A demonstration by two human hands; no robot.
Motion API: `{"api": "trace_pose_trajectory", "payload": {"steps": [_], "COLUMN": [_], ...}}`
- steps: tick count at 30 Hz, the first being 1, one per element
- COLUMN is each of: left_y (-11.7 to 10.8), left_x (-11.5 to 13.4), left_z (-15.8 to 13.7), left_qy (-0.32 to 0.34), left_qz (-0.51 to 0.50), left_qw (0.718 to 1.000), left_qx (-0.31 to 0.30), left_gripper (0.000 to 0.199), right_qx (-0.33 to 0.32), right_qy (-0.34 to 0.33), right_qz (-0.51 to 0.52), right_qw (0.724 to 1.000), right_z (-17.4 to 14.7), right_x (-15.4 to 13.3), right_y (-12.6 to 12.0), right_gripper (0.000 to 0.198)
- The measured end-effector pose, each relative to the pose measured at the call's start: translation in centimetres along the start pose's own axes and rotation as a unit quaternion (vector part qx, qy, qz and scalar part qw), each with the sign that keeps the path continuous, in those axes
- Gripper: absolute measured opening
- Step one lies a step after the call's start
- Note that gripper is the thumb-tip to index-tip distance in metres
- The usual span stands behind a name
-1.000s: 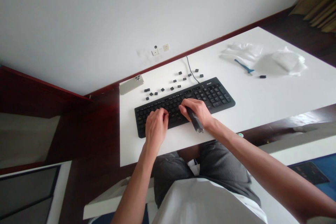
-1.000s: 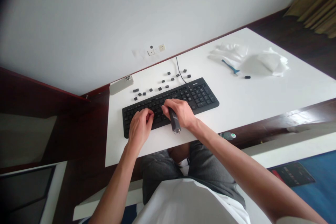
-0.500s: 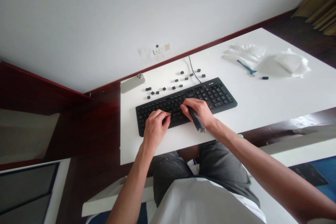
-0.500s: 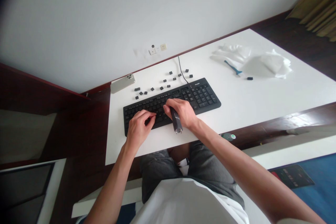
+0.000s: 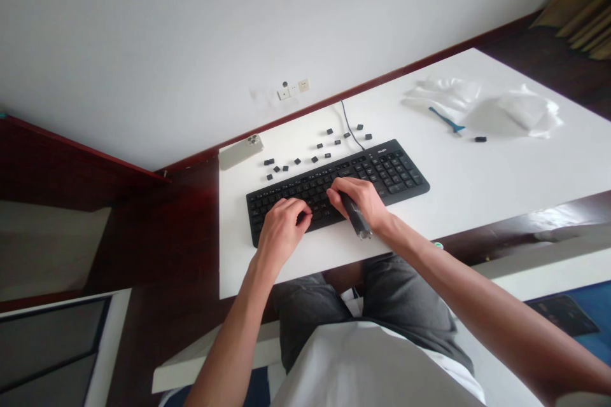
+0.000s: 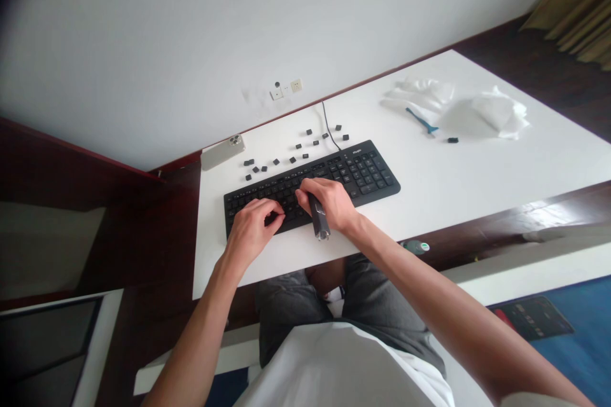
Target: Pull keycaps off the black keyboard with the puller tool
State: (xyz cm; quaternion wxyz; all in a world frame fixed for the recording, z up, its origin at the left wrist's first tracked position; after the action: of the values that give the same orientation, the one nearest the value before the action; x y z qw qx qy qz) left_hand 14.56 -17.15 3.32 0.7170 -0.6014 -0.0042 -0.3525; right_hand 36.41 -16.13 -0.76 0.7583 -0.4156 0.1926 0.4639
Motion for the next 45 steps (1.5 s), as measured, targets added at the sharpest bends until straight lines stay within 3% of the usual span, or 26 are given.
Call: {"api": "trace_pose_trajectory", "payload": {"steps": [7, 11, 21, 27, 32, 45], "left_y": [0.8, 1.0, 0.8, 1.9, 2.9, 3.0], "left_x": [-0.4, -0.4, 0.0, 0.7, 0.7, 0.1], "left_z": [-0.6, -0.8, -1.1, -3.6, -5.0, -4.9], "left_qy": [-0.044, -0.037, 0.000, 0.024, 0.035, 0.064], "left_qz": [-0.068, -0.062, -0.015, 0.075, 0.097, 0.137], "left_qw": [0.994, 0.994, 0.997, 0.987, 0.981, 0.981], "left_qx": [0.078, 0.085, 0.075, 0.142, 0.165, 0.119], "left_gripper": [0.014, 0.011, 0.013, 0.026, 0.035, 0.038], "right_qx": [0.000, 0.002, -0.006, -0.006, -0.008, -0.009], "right_qy": [-0.001, 0.004, 0.020, 0.013, 0.013, 0.026], "right_qz": [0.004, 0.005, 0.002, 0.005, 0.002, 0.011], "right_qw": [1.000, 1.000, 1.000, 1.000, 1.000, 1.000], "right_z": [0.2, 0.2, 0.1, 0.1, 0.2, 0.0], "right_x": [-0.2, -0.2, 0.0, -0.2, -0.4, -0.4], "right_y": [-0.1, -0.1, 0.0, -0.1, -0.2, -0.2], "right_gripper": [0.026, 0.025, 0.025, 0.026, 0.028, 0.029]}}
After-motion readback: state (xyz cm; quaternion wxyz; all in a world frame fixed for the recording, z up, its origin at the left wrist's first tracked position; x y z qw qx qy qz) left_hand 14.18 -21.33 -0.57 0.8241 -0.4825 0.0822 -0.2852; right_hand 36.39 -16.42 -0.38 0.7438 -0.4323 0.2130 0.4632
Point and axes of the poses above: each hand's wrist, its own z-axis towards the middle knuckle, its own y-axis out of the palm, x = y × z, the point moved 1 cm from there along z, towards the middle knuckle, and after that the axes turned 8 degrees about x, right-handed, at the moved point
